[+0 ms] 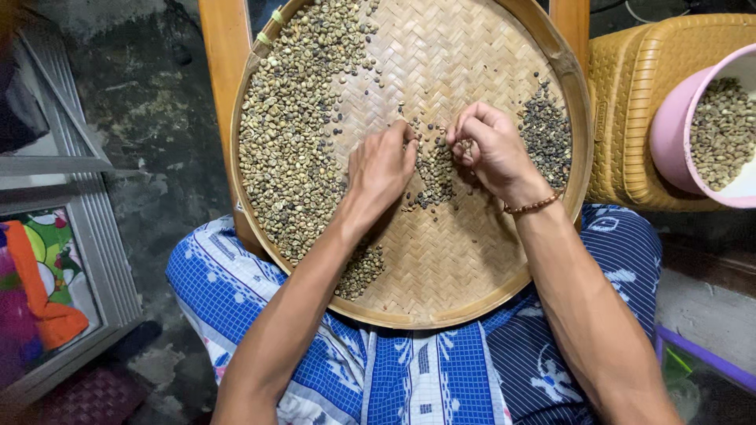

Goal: The person sits cross-legged on the floor with a large woven tray on their lap. They use both hands to pick up small seeds or grains from the tray, separate them, and transfer the sorted portions into a pink bowl placed on a nearby stool.

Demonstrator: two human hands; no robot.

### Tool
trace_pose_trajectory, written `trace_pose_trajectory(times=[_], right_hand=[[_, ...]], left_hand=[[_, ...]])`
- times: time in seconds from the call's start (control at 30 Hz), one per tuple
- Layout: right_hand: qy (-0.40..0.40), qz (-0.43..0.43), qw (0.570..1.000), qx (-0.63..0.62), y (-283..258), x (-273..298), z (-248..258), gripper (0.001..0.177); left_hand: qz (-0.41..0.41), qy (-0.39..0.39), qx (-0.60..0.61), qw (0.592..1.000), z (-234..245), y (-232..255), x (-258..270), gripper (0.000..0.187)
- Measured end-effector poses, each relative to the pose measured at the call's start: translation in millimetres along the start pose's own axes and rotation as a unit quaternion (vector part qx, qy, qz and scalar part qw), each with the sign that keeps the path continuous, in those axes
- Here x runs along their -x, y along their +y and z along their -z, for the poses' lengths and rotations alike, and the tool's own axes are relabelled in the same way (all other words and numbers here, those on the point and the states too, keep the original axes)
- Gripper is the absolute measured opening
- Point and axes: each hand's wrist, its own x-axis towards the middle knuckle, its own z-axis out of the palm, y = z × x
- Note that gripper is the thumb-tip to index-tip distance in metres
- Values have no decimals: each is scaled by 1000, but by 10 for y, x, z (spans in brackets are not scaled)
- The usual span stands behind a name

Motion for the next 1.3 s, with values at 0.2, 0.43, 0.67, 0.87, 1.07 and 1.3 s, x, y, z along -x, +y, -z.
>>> trace_pose_trajectory(times=[0.2,0.43,0.67,0.87,1.07,1.3], right_hand=[[20,143,860,489,94,-42,-156,5],[-6,53,801,596,74,-74,-338,12],[-18,48,817,575,121,-188,-215,12],[-5,26,917,398,-27,36,-134,9],[-47,18,998,38,-14,128,68,14],[-10,-3,994,105,-12,220,185,9]], left_hand=[[-43,2,14,999,5,-135,-12,12],[66,-21,136,988,86,-192,-18,13],[25,-4,122,992,202,-147,59,13],[-31,-32,-42,998,81,-122,159,9],[-125,1,-92,988,27,-205,156,7],[-177,56,-140,973,-57,-217,153,13]])
